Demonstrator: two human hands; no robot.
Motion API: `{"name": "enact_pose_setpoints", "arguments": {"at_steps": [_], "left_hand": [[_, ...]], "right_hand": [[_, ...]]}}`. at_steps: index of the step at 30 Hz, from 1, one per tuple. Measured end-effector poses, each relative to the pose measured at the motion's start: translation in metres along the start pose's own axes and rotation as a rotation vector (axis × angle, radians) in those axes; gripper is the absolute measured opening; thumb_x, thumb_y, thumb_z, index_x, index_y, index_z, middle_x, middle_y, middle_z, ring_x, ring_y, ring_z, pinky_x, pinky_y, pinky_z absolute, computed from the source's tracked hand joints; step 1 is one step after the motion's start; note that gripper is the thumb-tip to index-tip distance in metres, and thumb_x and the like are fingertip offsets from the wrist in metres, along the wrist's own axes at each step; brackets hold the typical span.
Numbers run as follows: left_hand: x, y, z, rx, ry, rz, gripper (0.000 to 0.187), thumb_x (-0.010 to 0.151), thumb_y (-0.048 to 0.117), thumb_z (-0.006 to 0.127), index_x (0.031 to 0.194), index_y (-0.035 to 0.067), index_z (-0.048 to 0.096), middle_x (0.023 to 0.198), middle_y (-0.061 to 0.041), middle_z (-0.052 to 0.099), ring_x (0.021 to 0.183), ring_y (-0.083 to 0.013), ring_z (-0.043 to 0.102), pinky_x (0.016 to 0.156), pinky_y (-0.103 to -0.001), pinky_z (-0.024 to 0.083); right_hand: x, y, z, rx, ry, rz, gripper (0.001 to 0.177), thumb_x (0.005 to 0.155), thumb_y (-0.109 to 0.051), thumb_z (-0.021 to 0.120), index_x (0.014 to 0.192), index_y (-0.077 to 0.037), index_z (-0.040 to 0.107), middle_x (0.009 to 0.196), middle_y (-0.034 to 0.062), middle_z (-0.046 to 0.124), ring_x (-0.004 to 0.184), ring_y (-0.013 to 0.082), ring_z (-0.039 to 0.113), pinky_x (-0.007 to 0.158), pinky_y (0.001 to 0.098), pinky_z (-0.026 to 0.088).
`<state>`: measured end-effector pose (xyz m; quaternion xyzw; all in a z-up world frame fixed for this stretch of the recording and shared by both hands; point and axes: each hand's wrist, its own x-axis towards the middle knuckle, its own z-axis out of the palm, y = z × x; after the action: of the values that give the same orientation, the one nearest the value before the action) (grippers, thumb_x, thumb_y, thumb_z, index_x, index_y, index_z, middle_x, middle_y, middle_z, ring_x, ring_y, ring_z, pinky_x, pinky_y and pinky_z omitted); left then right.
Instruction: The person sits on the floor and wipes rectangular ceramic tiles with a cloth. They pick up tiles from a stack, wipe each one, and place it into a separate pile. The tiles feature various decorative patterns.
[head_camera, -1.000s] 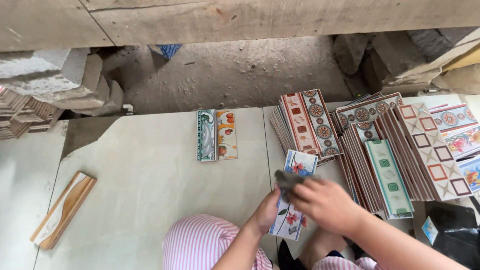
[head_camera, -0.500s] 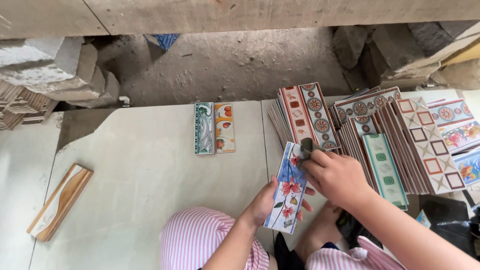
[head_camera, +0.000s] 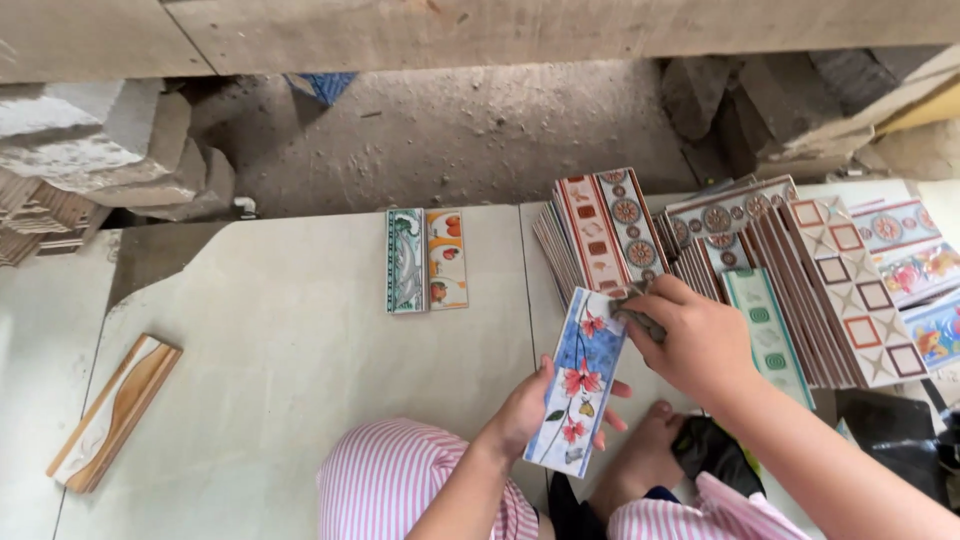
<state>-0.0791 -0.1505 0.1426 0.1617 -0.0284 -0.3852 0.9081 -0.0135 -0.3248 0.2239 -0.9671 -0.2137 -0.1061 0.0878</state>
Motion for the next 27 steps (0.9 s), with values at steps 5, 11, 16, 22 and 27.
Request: {"name": "enact_pose_setpoints", "arguments": {"at_steps": [5,11,16,22,27], "left_hand": [[0.001,-0.009,-0.011,-0.052,-0.052,-0.012,0.079,0.079,0.057,0.034,0.135,0.000,0.030,0.120,-0.024,0.046,0.087,-0.0349,0.057,0.065,-0.039,0.051],[0.005,-0.027,-0.033,0.043,0.138,-0.065,0.081,0.081,0.064,0.024,0.119,-0.005,0.045,0.091,-0.028,0.056,0.076,-0.0346,0.059,0.064,-0.040,0.051],[0.001,-0.020,-0.027,0.225,0.295,-0.058,0.077,0.082,0.060,0.023,0.111,-0.006,0.049,0.076,-0.023,0.059,0.062,-0.0293,0.061,0.056,-0.037,0.053],[0.002,-0.023,-0.026,0.101,0.037,-0.114,0.076,0.082,0.065,0.022,0.112,0.000,0.048,0.092,-0.027,0.057,0.068,-0.0309,0.060,0.063,-0.034,0.049],[0.004,-0.029,-0.034,0.185,0.239,-0.110,0.078,0.083,0.064,0.021,0.092,-0.005,0.055,0.075,-0.023,0.060,0.061,-0.0295,0.061,0.053,-0.033,0.049]], "right_hand": [[-0.004,-0.014,-0.014,0.104,-0.082,0.134,0.015,0.073,-0.031,0.061,0.086,-0.023,0.065,0.082,-0.0088,0.055,0.058,0.0140,0.057,0.036,0.0314,0.043],[-0.028,-0.036,0.017,0.034,-0.146,-0.287,0.014,0.068,-0.027,0.063,0.081,-0.023,0.061,0.073,-0.0039,0.049,0.048,0.0164,0.052,0.031,0.0327,0.038],[-0.025,-0.034,0.025,0.024,-0.163,-0.490,0.009,0.074,-0.024,0.059,0.081,-0.019,0.058,0.071,-0.0024,0.046,0.051,0.0131,0.050,0.033,0.0297,0.040],[-0.026,-0.031,0.024,-0.059,-0.091,-0.284,0.014,0.076,-0.033,0.058,0.076,-0.019,0.059,0.071,-0.0028,0.045,0.042,0.0156,0.049,0.030,0.0322,0.034],[-0.027,-0.029,0.020,-0.021,-0.071,-0.524,0.006,0.075,-0.025,0.056,0.076,-0.019,0.054,0.068,-0.0007,0.044,0.050,0.0152,0.049,0.033,0.0305,0.037]]}}
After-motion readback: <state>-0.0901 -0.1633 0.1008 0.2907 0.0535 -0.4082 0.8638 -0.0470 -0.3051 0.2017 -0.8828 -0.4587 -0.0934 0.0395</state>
